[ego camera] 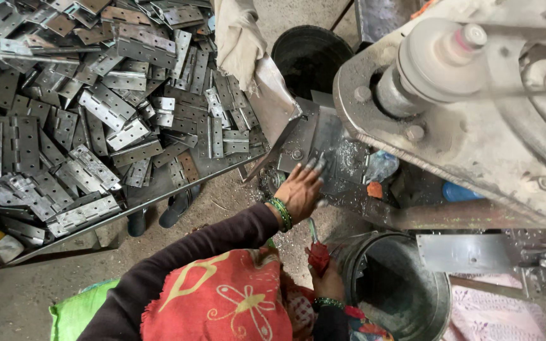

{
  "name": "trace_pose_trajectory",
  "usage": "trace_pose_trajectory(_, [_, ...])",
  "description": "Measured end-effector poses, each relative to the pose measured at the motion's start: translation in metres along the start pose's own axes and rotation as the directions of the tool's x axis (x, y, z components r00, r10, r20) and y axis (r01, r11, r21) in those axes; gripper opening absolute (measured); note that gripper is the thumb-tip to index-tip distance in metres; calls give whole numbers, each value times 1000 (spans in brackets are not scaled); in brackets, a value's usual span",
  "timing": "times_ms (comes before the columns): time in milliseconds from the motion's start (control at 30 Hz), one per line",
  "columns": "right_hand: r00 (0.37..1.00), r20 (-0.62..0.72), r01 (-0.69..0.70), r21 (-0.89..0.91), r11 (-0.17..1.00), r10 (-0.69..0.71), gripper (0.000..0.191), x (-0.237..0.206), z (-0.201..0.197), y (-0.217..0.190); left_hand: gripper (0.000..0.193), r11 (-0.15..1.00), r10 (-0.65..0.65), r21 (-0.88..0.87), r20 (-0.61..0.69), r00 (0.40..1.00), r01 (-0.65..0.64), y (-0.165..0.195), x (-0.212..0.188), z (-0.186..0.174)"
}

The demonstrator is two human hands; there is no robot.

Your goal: The person repeatedly picks metal hinge-like parts from a bin, places them under a press, and operates the lever to stamp or shape them. The person then removes the processed parts and places them into a bucket. The cycle continues throughout the clip.

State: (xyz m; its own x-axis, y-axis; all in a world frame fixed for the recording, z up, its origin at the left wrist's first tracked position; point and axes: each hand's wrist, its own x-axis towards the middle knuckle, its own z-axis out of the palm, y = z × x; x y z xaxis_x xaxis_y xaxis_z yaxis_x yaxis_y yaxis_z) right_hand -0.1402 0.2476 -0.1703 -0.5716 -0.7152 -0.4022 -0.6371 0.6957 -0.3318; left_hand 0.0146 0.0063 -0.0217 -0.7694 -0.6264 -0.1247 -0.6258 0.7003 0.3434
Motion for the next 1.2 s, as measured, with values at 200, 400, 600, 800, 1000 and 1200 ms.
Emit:
trace_pose_trajectory(200, [983,139,130,-94,987,-116,75,3,-60,-26,63,982,-65,166,-172,983,93,-15,8,3])
trace_pose_trajectory(400, [971,226,6,-355,935,80,75,-9,-122,-58,52,971,-131,186,-105,986,149,-10,32,6])
trace_pose_trajectory(600, [987,110,-83,-273,958,117,78,-5,-40,-33,50,980,-118,129,-226,967,149,-18,34,11])
trace_pose_trajectory(800, [981,187,83,-199,976,-45,78,7,-71,-32,50,991,-93,65,-293,952,117,-17,25,12])
trace_pose_trajectory(1000, [979,193,18,-397,917,65,69,-9,-120,-64,40,993,-102,26,-270,957,113,-14,20,17])
trace_pose_trajectory(1200, [997,75,-5,-136,991,15,76,-7,-41,-32,45,989,-95,90,-245,965,120,-19,25,14])
